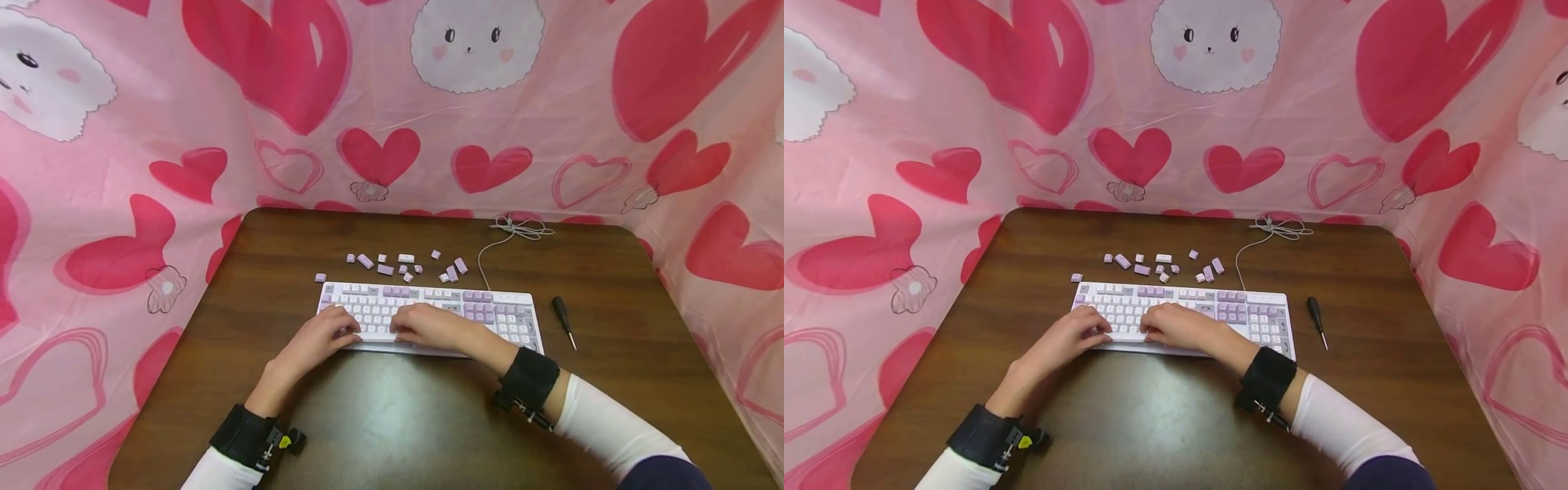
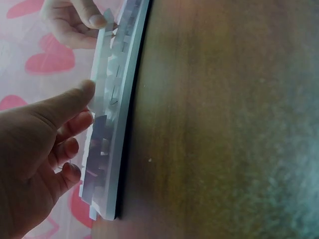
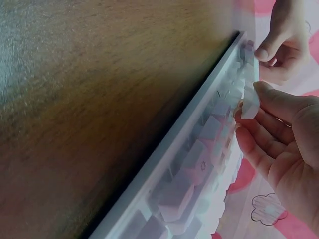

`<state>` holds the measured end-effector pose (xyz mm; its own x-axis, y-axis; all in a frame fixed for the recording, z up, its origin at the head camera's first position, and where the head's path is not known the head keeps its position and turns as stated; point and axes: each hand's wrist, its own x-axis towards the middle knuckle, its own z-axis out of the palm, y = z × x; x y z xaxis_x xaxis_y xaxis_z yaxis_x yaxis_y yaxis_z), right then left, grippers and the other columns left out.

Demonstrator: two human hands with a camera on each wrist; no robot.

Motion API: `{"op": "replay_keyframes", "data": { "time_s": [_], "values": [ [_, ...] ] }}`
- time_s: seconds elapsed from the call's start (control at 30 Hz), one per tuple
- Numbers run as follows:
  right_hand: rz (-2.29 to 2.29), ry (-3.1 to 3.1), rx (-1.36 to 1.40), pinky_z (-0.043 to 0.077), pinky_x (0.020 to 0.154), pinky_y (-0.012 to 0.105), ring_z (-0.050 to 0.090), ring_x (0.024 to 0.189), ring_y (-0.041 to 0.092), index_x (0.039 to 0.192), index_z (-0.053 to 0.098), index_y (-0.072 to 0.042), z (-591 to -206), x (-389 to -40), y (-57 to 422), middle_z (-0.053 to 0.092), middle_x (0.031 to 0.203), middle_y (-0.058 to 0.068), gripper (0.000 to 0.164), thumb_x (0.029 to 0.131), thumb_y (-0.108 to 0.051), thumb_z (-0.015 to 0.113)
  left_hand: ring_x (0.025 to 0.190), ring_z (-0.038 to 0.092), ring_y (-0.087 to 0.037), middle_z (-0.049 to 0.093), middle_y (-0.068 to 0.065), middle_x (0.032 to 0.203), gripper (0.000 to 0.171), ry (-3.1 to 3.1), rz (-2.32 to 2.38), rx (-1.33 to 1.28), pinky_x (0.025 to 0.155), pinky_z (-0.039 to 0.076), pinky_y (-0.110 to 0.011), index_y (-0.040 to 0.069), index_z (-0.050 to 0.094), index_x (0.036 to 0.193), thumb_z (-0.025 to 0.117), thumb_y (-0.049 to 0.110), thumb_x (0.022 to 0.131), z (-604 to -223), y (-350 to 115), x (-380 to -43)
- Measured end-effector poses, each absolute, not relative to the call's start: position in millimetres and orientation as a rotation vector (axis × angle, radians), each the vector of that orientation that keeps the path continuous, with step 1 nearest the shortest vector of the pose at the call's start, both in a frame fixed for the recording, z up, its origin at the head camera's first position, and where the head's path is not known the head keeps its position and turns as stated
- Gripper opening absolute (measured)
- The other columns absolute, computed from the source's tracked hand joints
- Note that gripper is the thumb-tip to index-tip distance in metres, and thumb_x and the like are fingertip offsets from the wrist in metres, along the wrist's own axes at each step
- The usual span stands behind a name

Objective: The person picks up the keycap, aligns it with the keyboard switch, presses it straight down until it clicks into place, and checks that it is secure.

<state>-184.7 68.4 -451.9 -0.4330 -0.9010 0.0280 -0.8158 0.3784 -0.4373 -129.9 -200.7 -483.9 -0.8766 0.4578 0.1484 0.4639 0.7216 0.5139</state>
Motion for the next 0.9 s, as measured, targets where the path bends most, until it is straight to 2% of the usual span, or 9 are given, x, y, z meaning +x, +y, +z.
{"op": "replay_keyframes", "data": {
  "time_s": [0.17, 0.4, 0.57, 0.9],
  "values": [
    [-0.572, 2.449, -1.533, 0.055, 0.085, 0.032, 0.065, 0.087, 0.013, 0.102, 0.074, -0.007, -453, -181, 68, 0.07, 0.095, 0.002, 0.007, 0.098, -0.013, 0.072, 0.089, 0.053, -0.012, 0.063, 0.007, 0.093, 0.015, -2.915, -0.859, -0.786, 0.081, 0.051, -0.032, 0.016, 0.075, 0.101, 0.083, 0.021, 0.09, -486, -201, -130],
    [-0.455, 2.563, -1.59, 0.052, 0.077, 0.035, 0.059, 0.079, 0.017, 0.095, 0.067, -0.01, -460, -169, 68, 0.061, 0.086, 0.0, 0.007, 0.098, -0.014, 0.071, 0.092, 0.054, -0.014, 0.067, 0.004, 0.098, 0.017, -2.917, -0.802, -0.832, 0.083, 0.054, -0.033, 0.015, 0.075, 0.103, 0.083, 0.021, 0.09, -486, -200, -129],
    [-0.39, 2.658, -1.622, 0.053, 0.074, 0.034, 0.06, 0.079, 0.018, 0.093, 0.064, -0.01, -466, -161, 68, 0.059, 0.085, 0.0, 0.011, 0.097, -0.016, 0.073, 0.09, 0.054, -0.014, 0.066, 0.004, 0.096, 0.015, -2.882, -0.732, -0.908, 0.079, 0.052, -0.032, 0.015, 0.075, 0.101, 0.084, 0.019, 0.089, -485, -200, -130],
    [-0.357, 2.709, -1.606, 0.053, 0.077, 0.035, 0.059, 0.082, 0.019, 0.092, 0.064, -0.009, -467, -160, 66, 0.059, 0.088, 0.001, 0.013, 0.097, -0.017, 0.073, 0.085, 0.054, -0.013, 0.065, 0.005, 0.092, 0.014, -2.808, -0.711, -0.966, 0.076, 0.051, -0.031, 0.014, 0.075, 0.096, 0.085, 0.018, 0.088, -489, -202, -133]
  ]
}}
